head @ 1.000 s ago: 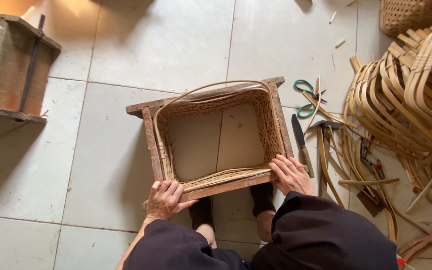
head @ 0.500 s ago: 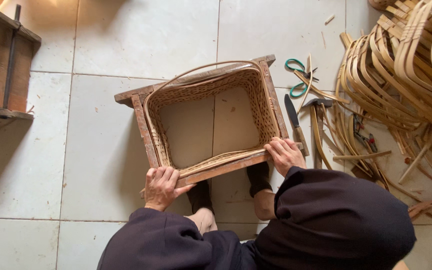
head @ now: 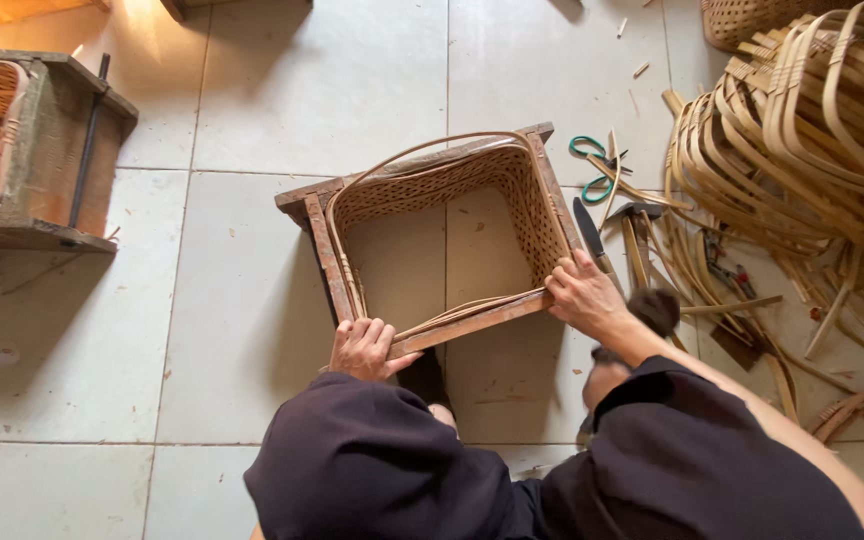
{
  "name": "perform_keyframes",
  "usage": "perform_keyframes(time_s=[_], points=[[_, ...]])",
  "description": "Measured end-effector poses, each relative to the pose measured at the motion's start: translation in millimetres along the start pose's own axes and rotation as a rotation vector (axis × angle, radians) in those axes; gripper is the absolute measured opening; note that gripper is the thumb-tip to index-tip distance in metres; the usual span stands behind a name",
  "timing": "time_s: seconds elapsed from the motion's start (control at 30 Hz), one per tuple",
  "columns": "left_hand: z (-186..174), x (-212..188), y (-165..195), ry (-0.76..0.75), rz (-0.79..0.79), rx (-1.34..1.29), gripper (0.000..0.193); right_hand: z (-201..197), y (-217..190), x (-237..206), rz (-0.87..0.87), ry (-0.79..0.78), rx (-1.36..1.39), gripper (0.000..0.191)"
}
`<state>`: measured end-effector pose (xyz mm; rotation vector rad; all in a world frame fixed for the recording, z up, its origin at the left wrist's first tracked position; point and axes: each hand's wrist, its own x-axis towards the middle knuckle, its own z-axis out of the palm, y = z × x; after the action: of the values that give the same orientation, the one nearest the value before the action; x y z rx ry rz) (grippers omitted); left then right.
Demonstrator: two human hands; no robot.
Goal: The person sits on the floor fitting a woven bamboo basket body into a wooden frame, pressing and shaping the rim, and adding curved bamboo strips across the top. They use scissors to trim a strip and a mallet to tap the frame, securing the rim pieces in place.
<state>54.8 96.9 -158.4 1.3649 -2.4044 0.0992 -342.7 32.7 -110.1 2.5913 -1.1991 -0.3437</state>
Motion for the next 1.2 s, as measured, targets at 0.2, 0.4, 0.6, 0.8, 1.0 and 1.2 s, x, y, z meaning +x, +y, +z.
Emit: perform_keyframes(time_s=[0.2, 0.4, 0.6, 0.8, 1.0, 1.2], points=[[-3.1, 0.1, 0.6, -0.064, -0.011, -0.061, 0.059, -2.5, 7.4, 25.8, -0.2, -0.342, -0.033, 0.045], [-0.6, -3.2, 1.4, -0.033, -0.039, -0.03, 0.054, -18.5, 5.1, 20.5, -0.206, -0.282, 0.081, 0.049], [9.1, -10.2, 3.2, -0.097, -0.09, -0.014, 0.06, -91.9, 64.2, -5.3, -0.466, -0.362, 0.093, 0.065], [16.4, -21.5, 2.9, -0.073, -0.069, -0.034, 0.058, -62.2, 91.8, 172.2, -0.317, -0.165, 0.037, 0.035], [12.1, -20.2, 0.0, -0.057, -0.068, -0.09, 0.059, 22.1, 25.5, 287.4, 0.178, 0.313, 0.594, 0.011], [-2.6, 54.8, 1.3, -0.15, -0.196, -0.365, 0.056, 33.6, 11.1, 260.8, 0.215, 0.441, 0.688, 0.008]])
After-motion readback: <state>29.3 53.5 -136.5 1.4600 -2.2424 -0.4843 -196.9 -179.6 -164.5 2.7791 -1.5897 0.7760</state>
